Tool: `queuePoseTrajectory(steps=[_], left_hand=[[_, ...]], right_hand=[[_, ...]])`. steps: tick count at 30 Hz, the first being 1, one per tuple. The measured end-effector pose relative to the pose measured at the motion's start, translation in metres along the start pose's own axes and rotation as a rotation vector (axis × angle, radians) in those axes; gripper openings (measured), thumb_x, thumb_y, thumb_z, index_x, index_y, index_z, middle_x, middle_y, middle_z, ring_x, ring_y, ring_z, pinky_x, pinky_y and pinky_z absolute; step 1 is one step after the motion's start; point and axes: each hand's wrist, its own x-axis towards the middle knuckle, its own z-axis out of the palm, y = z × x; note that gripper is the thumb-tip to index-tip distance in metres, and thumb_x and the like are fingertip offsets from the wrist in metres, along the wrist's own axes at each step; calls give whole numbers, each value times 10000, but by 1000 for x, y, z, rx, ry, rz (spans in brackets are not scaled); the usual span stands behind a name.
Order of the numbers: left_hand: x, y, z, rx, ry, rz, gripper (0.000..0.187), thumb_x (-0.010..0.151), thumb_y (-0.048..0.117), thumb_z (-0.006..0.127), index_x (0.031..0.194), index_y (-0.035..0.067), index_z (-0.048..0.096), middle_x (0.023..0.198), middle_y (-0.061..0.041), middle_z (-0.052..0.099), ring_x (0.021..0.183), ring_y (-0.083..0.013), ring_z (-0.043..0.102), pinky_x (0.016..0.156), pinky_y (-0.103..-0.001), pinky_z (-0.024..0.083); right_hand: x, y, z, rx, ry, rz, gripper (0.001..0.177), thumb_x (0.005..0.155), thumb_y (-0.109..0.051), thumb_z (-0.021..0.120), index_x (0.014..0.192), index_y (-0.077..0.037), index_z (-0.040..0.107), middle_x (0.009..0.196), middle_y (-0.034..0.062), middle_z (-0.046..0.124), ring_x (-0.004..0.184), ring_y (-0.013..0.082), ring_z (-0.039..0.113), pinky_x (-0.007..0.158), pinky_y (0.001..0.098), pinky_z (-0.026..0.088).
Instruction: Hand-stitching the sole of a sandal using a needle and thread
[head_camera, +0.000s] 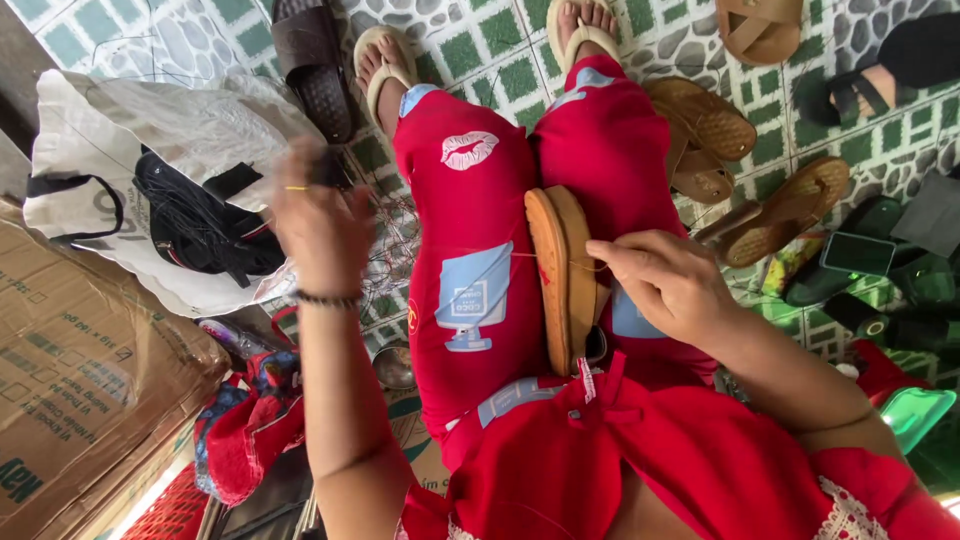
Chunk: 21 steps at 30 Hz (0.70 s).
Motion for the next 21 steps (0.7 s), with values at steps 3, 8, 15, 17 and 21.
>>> queuePoseTrajectory(steps=[3,8,15,17,21], left_hand=[[-25,72,-33,-522,-19,366,712,785,288,816,1298,-85,493,1320,-313,488,1250,-504,426,1011,-684,289],[-35,108,-1,-748,-113,619,1069,654,606,780,1445,7,382,1505,-273,326,1396,-396,354,1128,-645,193],[-33,121,32,-918,-57,590,944,598,591,800,1348,88,523,1370,-150,556,1279,-253,548,1174,-587,119],[-35,125,38,-936,-23,557,934,582,595,805,1338,116,538,1362,-117,573,1261,-224,570,1183,-577,119],[-36,132,46,-952,93,531,926,554,630,785,1270,77,589,1268,-122,639,1192,-236,622,1185,-557,138]], right_hand=[[17,-9,-10,-99,-139,-9,275,890,22,595,1136,-37,703,887,161,664,698,305,647,579,363,531],[22,-14,-20,-197,-248,52,292,869,-11,624,1131,-102,715,869,112,673,726,279,660,608,360,531],[42,-32,-29,-401,-392,30,266,859,-8,619,1090,-96,718,834,152,664,669,337,651,521,421,530],[45,-27,-29,-422,-431,9,283,847,5,621,1092,-103,712,863,147,671,668,329,651,491,407,528],[47,-17,-20,-454,-458,-5,102,876,-78,646,968,-77,692,791,139,681,662,341,665,476,397,533]])
